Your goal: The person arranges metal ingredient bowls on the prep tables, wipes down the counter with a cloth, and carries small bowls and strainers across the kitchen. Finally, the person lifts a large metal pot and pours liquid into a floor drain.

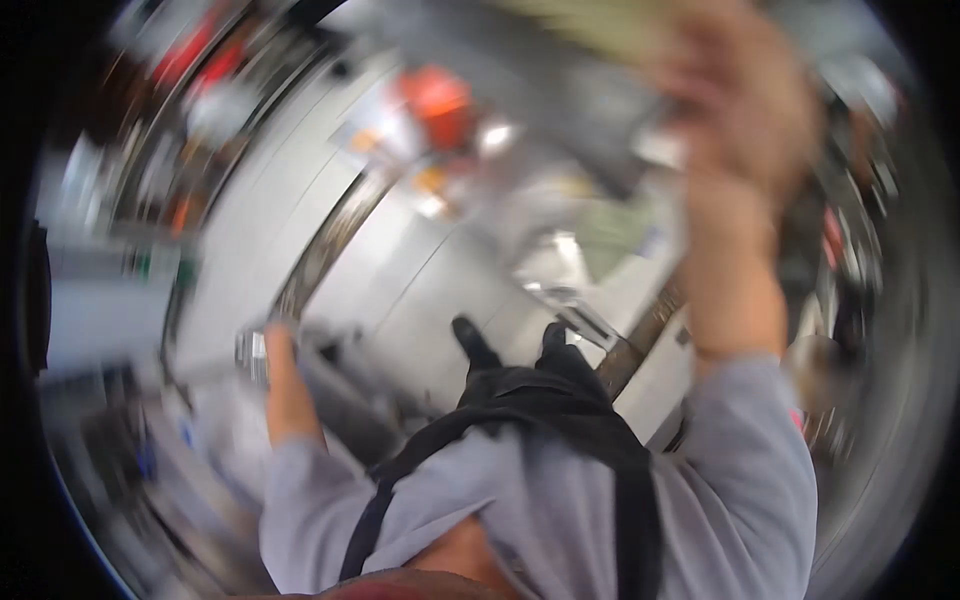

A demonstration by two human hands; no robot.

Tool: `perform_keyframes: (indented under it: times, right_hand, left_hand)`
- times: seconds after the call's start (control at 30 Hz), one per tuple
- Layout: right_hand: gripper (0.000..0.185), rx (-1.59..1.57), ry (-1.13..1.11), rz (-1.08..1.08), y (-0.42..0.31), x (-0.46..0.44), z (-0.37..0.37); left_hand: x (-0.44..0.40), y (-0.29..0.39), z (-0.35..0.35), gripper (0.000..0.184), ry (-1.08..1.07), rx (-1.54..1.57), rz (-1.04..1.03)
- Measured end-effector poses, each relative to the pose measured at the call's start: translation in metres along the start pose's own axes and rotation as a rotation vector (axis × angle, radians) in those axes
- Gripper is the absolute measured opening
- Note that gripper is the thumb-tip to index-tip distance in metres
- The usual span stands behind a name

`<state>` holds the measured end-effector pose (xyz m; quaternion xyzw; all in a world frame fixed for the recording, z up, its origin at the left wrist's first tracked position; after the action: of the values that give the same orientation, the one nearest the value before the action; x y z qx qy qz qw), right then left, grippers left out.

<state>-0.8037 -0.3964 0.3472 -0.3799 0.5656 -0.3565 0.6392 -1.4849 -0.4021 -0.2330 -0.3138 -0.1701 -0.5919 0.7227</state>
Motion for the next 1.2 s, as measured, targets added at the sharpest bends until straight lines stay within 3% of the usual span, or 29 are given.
perform_keyframes:
  times: [0.03,0.13,0.17,0.3,0.33,0.43,0.47,0.5,0.63,0.77,0.8,0.87,0.9,0.93,0.97,1.07,1.2]
  right_hand:
    - [0.014,0.086,0.086,0.001,-0.004,0.005,-0.001]
    - [0.023,0.164,0.245,0.054,-0.022,0.016,-0.009]
    - [0.033,-0.051,0.236,0.101,-0.027,0.025,-0.014]
    - [0.040,0.632,0.201,0.269,-0.072,0.089,-0.024]
    - [0.041,0.671,0.158,0.336,-0.074,0.107,-0.003]
    - [0.035,0.676,-0.071,0.526,-0.153,0.190,0.007]
    - [0.024,0.641,-0.032,0.774,-0.197,0.225,0.013]
    - [0.023,0.648,-0.053,0.869,-0.230,0.254,0.018]
    - [0.019,0.843,-0.038,0.917,-0.307,0.349,0.043]
    - [0.016,0.958,0.035,0.817,-0.330,0.422,0.076]
    - [0.015,0.974,0.065,0.773,-0.327,0.436,0.089]
    - [0.014,0.984,0.104,0.650,-0.306,0.456,0.118]
    - [0.013,0.985,0.122,0.568,-0.289,0.459,0.134]
    - [0.012,0.977,0.128,0.470,-0.268,0.458,0.149]
    - [0.012,0.957,0.135,0.359,-0.241,0.455,0.166]
    - [0.009,0.838,0.172,-0.108,-0.150,0.449,0.213]
    - [0.012,0.826,0.182,-0.285,-0.076,0.452,0.281]
  left_hand:
    - [0.021,0.052,-0.003,0.034,-0.029,-0.067,-0.169]
    - [0.034,0.180,-0.059,0.032,-0.216,-0.087,-0.467]
    - [0.041,0.219,-0.071,0.032,-0.274,-0.063,-0.536]
    - [0.095,0.360,-0.065,0.030,-0.390,0.062,-0.744]
    - [0.102,0.395,-0.060,0.029,-0.415,0.075,-0.771]
    - [0.132,0.461,-0.055,0.028,-0.448,0.069,-0.820]
    - [0.143,0.477,-0.056,0.028,-0.462,0.056,-0.826]
    - [0.148,0.487,-0.062,0.028,-0.470,0.025,-0.817]
    - [0.144,0.497,-0.104,0.027,-0.491,-0.237,-0.746]
    - [0.126,0.489,-0.161,0.028,-0.436,-0.893,-0.732]
    - [0.126,0.481,-0.168,0.034,-0.607,-0.640,-0.557]
    - [0.195,0.535,-0.196,0.036,-0.368,-0.920,-1.273]
    - [0.185,0.543,-0.188,0.026,-0.464,-0.348,-1.018]
    - [0.189,0.547,-0.185,0.025,-0.532,-0.221,-0.861]
    - [0.204,0.552,-0.178,0.025,-0.569,-0.179,-0.767]
    - [0.238,0.594,-0.159,0.025,-0.594,-0.110,-0.746]
    - [0.261,0.654,-0.148,0.024,-0.628,-0.095,-0.763]
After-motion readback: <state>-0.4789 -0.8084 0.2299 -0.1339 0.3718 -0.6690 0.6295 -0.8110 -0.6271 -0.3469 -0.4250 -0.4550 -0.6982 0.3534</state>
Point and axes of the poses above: each hand's wrist, its own x-axis away from the middle knuckle, its own z-axis out of the back of the hand, y = z × x, the point moved 10 cm from there along -x, towards the middle knuckle, and after that the axes turned 13 degrees about -y, right-handed, at the moved point
